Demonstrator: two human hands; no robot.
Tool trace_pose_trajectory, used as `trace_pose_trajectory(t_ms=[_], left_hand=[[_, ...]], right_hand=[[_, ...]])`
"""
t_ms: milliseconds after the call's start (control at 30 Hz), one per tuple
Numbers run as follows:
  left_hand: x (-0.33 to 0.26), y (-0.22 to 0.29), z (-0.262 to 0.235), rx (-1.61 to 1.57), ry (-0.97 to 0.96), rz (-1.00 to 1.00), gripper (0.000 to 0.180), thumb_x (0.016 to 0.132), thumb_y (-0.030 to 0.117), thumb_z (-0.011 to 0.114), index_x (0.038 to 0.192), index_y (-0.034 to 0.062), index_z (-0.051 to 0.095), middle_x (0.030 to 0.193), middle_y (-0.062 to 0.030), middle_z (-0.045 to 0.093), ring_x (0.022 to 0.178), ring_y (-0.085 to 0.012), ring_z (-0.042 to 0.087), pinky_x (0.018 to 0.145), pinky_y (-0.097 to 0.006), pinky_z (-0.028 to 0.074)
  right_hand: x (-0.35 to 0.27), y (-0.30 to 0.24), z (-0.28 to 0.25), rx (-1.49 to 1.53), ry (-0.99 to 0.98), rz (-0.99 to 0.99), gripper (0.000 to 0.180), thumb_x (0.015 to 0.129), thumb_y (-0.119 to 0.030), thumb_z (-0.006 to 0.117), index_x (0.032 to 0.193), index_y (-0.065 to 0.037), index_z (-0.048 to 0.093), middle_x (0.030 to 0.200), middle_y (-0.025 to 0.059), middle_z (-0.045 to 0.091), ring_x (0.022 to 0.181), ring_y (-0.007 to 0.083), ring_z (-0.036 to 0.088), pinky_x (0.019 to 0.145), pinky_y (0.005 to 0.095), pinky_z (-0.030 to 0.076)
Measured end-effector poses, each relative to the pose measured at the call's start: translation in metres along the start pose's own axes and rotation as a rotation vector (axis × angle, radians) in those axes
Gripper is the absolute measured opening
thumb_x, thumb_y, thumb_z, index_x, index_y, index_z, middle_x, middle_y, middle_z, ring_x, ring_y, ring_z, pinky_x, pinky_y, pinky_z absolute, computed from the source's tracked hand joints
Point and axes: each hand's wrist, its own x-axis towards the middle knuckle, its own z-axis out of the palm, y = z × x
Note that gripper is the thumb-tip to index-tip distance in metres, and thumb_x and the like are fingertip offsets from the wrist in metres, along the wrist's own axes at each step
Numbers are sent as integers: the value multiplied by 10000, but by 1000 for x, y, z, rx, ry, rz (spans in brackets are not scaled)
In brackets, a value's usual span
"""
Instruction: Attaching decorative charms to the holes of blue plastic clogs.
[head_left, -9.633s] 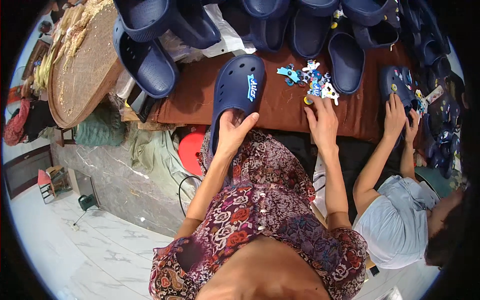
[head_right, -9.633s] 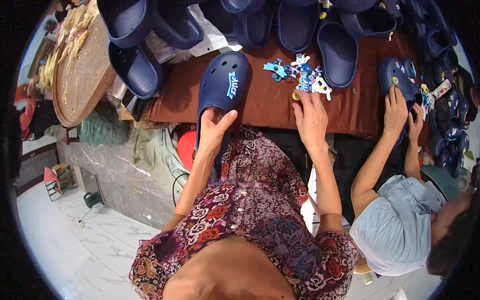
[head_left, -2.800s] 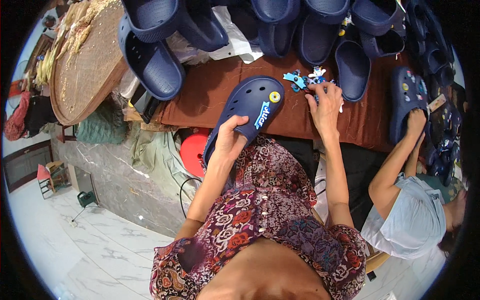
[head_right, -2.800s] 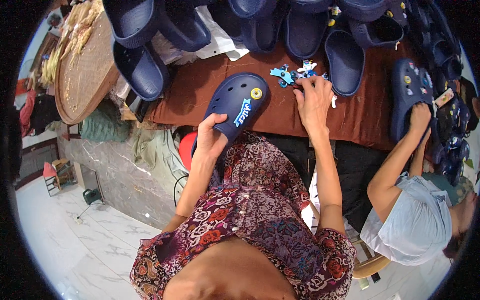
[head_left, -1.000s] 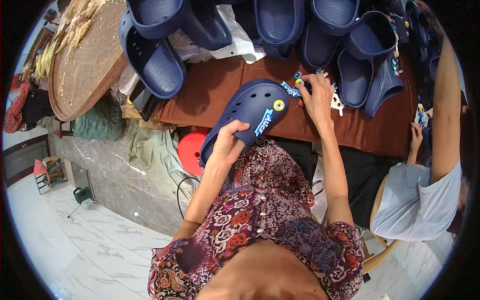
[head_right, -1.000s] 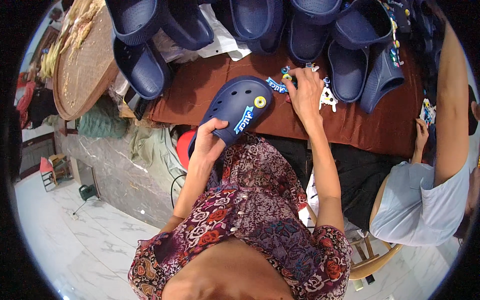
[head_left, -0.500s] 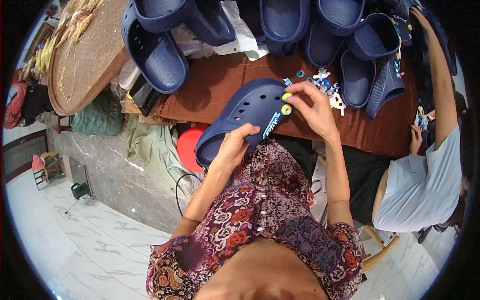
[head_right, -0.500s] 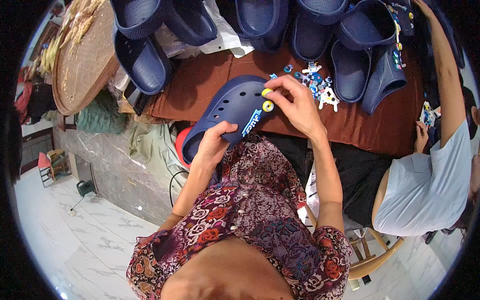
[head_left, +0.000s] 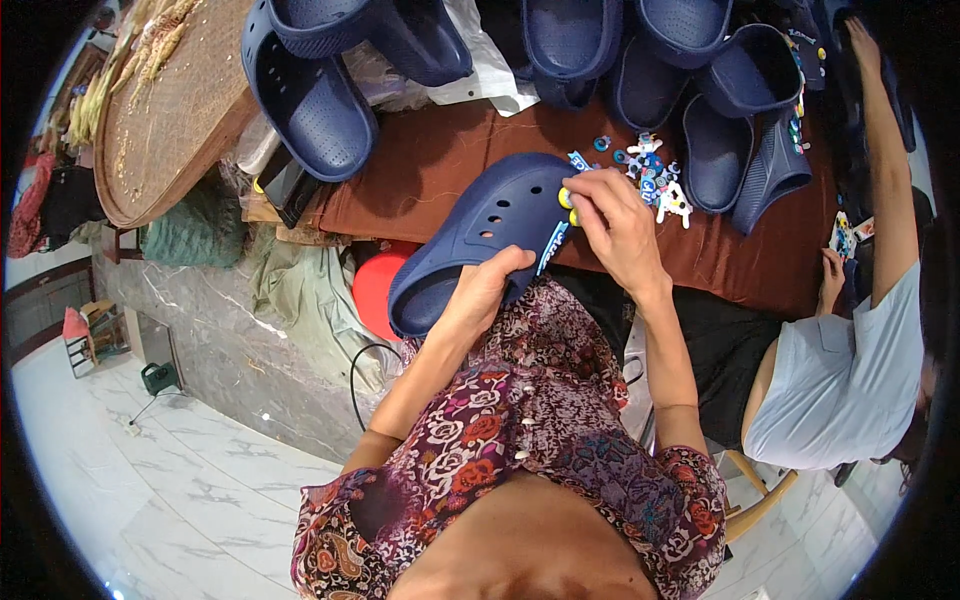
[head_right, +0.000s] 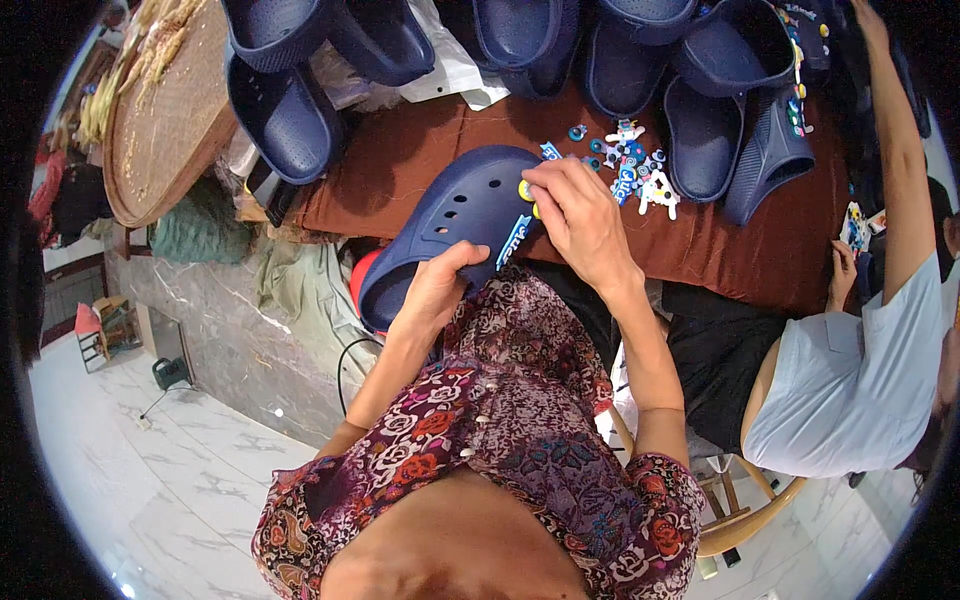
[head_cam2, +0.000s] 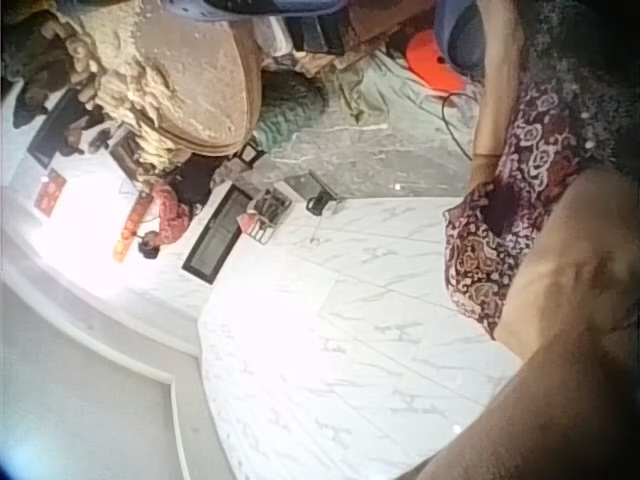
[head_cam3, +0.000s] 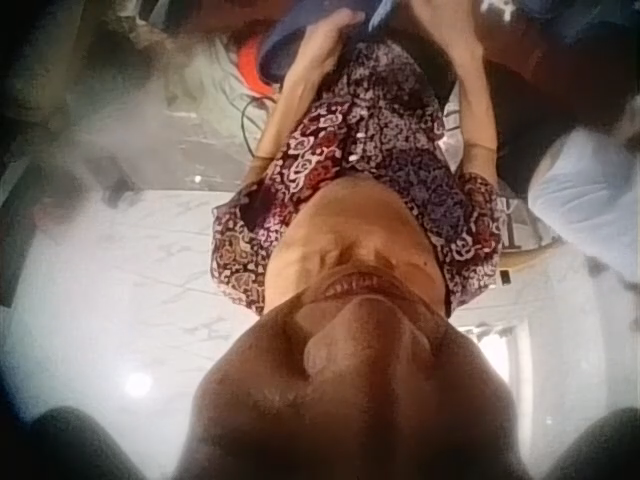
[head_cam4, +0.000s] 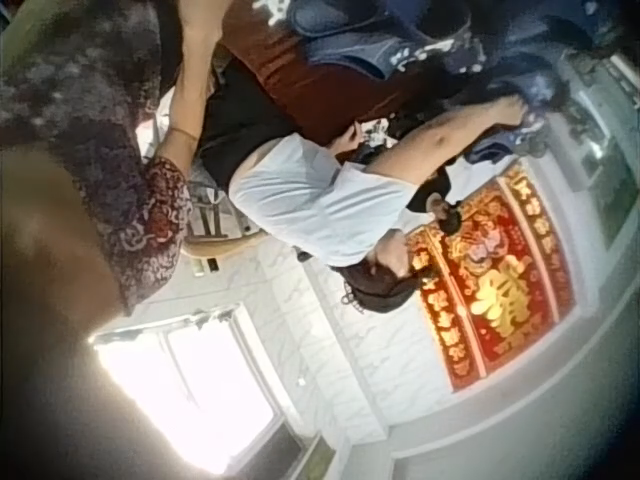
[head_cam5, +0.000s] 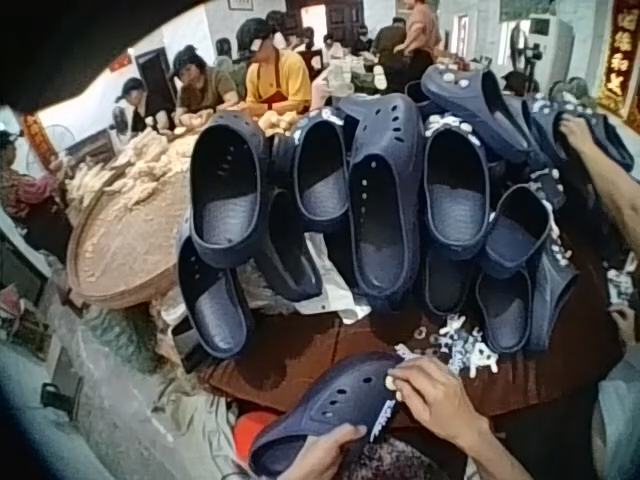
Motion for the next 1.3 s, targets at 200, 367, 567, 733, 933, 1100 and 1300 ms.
trace_pose_trajectory(t_ms=[200, 367, 567, 733, 933, 1100, 1300], left_hand=[[-2, -1, 5, 13, -44, 5, 320, 784, 27, 637, 1093, 13, 550, 1040, -20, 553, 929, -119, 531, 838, -274, 444], [-7, -5, 9, 93, -58, 96, 378, 799, 74, 644, 1153, 14, 526, 1072, -20, 532, 961, -121, 509, 862, -280, 430], [-5, -5, 11, 90, -67, 45, 368, 800, 95, 637, 1142, 17, 525, 1054, -24, 526, 950, -116, 498, 851, -283, 426], [-8, -11, 15, 169, -38, 105, 347, 811, 117, 623, 1129, 14, 526, 1043, -35, 522, 946, -136, 494, 854, -294, 424], [-9, -9, 13, 345, -59, 156, 352, 817, 131, 614, 1131, 2, 520, 1066, -59, 522, 978, -167, 496, 879, -316, 422], [-7, -12, 12, 342, -50, 138, 359, 817, 135, 614, 1134, -4, 520, 1076, -66, 527, 987, -171, 498, 880, -316, 423], [-8, -12, 15, 267, -28, 144, 332, 814, 142, 620, 1095, -13, 535, 1054, -75, 539, 978, -176, 502, 868, -320, 430]], right_hand=[[-6, 3, 4, 21, 52, 53, 150, 833, -57, 664, 976, -11, 662, 895, 100, 622, 850, 279, 614, 747, 368, 494], [-8, -2, -3, 195, -29, 301, 129, 842, -66, 666, 962, -20, 667, 887, 98, 636, 811, 281, 627, 717, 360, 500], [-14, -6, 10, 2, 143, 111, 155, 813, -86, 707, 947, -23, 663, 891, 98, 660, 831, 280, 646, 702, 352, 502], [-13, -2, 11, 101, 155, 222, 145, 794, -79, 721, 923, -21, 692, 905, 103, 672, 841, 256, 656, 724, 329, 508], [-12, -2, 6, 161, 88, 303, 142, 798, -57, 704, 935, -17, 703, 914, 107, 674, 838, 242, 661, 735, 321, 509], [-11, -4, 8, 112, 107, 245, 146, 803, -46, 696, 944, -12, 686, 934, 111, 671, 847, 242, 663, 743, 326, 510], [-10, -12, 8, 126, 145, 387, 156, 803, -59, 698, 948, -7, 670, 934, 114, 666, 851, 261, 662, 742, 341, 511]])
